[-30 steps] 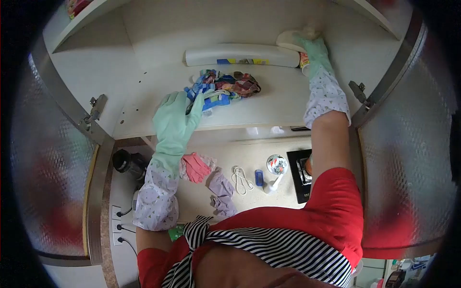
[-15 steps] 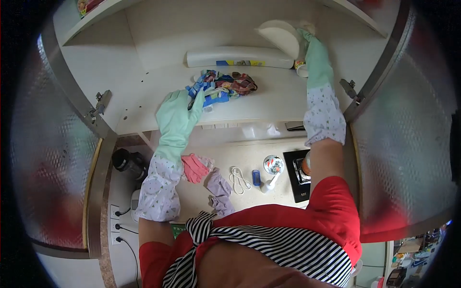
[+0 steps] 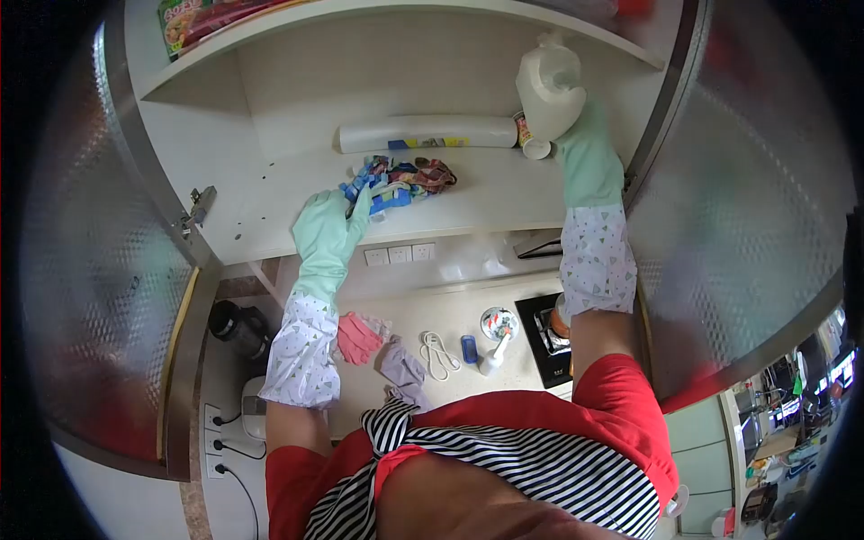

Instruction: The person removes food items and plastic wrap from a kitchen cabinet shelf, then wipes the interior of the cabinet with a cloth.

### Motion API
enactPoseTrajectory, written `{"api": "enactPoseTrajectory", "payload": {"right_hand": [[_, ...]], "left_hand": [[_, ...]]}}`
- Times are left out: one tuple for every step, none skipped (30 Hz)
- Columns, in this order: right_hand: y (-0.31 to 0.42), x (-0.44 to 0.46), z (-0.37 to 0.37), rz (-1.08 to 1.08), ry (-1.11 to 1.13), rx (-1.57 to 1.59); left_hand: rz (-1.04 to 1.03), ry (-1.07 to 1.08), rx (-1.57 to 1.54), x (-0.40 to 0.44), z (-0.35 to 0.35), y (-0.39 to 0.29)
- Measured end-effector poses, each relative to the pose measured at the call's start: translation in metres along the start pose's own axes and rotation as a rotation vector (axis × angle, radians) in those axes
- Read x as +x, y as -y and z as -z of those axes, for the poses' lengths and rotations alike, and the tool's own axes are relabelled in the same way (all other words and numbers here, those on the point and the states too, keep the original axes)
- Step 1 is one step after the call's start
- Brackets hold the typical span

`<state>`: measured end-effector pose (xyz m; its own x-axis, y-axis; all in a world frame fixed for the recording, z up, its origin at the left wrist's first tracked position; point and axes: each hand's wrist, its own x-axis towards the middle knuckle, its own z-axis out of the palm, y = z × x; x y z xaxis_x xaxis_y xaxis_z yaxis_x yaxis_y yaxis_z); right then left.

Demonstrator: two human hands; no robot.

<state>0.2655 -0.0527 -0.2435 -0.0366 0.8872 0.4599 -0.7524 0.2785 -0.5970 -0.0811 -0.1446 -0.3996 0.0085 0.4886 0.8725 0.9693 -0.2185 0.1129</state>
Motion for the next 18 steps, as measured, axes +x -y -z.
{"api": "enactPoseTrajectory", "payload": {"right_hand": [[0.004,-0.008,-0.001,0.01,0.01,-0.027],[0.009,-0.019,-0.002,0.024,0.016,-0.07],[0.013,-0.024,-0.002,0.036,0.03,-0.087],[0.018,-0.035,-0.004,0.056,0.044,-0.122],[0.024,-0.046,-0.01,0.065,0.063,-0.125],[0.033,-0.062,-0.014,0.077,0.076,-0.289],[0.041,-0.071,-0.017,0.09,0.087,-0.452],[0.047,-0.071,-0.018,0.095,0.104,-0.453],[0.054,-0.069,-0.02,0.204,0.106,-0.481],[0.059,-0.066,-0.025,0.313,0.109,-0.506],[0.067,-0.062,-0.031,0.312,0.127,-0.503],[0.079,-0.06,-0.048,0.387,0.139,-0.474],[0.091,-0.059,-0.065,0.461,0.148,-0.444],[0.102,-0.052,-0.082,0.522,0.109,-0.442],[0.112,-0.041,-0.1,0.585,0.068,-0.439],[0.12,-0.02,-0.115,0.7,0.074,-0.433],[0.127,0.001,-0.131,0.816,0.078,-0.424],[0.132,0.006,-0.155,0.828,-0.021,-0.518]], "left_hand": [[-0.002,-0.015,0.011,0.0,0.001,0.0],[-0.003,-0.027,0.01,-0.001,0.001,0.0],[-0.01,-0.028,0.005,-0.001,0.002,0.0],[-0.016,-0.034,0.0,0.0,0.002,0.0],[-0.014,-0.055,0.003,0.0,0.001,0.001],[-0.015,-0.051,-0.002,-0.001,0.0,0.002],[-0.015,-0.045,-0.004,-0.002,0.0,0.003],[-0.024,-0.078,-0.015,-0.002,-0.001,0.002],[-0.017,-0.093,-0.008,-0.001,-0.001,0.002],[-0.003,-0.063,0.025,-0.002,-0.002,0.003],[0.014,-0.031,0.059,-0.002,-0.003,0.004],[0.009,-0.067,0.053,-0.002,-0.003,0.003],[0.019,-0.077,0.061,-0.003,-0.003,0.004],[0.021,-0.07,0.063,-0.003,-0.005,0.005],[0.022,-0.063,0.064,-0.003,-0.006,0.006],[0.023,-0.08,0.07,-0.004,-0.009,0.007],[0.03,-0.088,0.077,-0.003,-0.008,0.008],[0.024,-0.096,0.069,-0.003,-0.007,0.007]]}}
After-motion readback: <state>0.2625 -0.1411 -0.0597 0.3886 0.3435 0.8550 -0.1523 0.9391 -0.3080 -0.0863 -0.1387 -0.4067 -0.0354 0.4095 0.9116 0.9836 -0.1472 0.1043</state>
